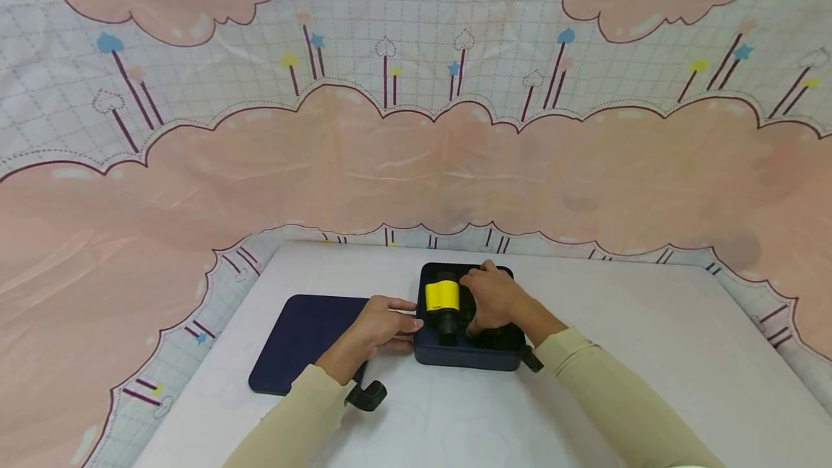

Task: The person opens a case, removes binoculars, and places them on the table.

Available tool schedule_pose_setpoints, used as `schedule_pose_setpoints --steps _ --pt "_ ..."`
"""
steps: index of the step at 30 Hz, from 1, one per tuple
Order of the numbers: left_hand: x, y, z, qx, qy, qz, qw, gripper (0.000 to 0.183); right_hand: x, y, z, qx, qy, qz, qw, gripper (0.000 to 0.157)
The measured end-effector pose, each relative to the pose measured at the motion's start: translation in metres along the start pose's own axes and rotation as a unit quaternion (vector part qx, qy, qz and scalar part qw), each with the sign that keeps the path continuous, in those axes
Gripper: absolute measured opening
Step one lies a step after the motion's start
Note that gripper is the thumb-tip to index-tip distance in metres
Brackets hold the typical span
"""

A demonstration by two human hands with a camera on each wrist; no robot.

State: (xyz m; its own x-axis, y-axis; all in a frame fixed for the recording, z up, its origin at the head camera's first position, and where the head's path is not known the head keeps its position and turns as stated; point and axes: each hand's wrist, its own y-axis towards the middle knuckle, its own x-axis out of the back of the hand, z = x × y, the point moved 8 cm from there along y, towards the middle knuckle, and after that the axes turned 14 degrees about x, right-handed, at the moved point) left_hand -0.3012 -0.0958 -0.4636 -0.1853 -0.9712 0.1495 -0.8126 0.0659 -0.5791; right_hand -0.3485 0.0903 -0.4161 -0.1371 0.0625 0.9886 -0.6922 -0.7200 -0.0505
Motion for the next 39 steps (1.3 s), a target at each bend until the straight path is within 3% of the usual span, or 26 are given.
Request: schedule_pose_setpoints --steps 19,39 --pt "-0.006 0.0 0.001 0.014 0.0 -0.011 0.9998 0.052 0.028 -0.006 -0.006 -0.003 0.014 -0.012 1.0 0.095" --pt "-0.01 -0.004 -0.006 0.034 -0.016 -0.018 0.9991 0.053 0.065 -0.02 -0.01 0.038 -0.003 -0.026 0.999 0.091"
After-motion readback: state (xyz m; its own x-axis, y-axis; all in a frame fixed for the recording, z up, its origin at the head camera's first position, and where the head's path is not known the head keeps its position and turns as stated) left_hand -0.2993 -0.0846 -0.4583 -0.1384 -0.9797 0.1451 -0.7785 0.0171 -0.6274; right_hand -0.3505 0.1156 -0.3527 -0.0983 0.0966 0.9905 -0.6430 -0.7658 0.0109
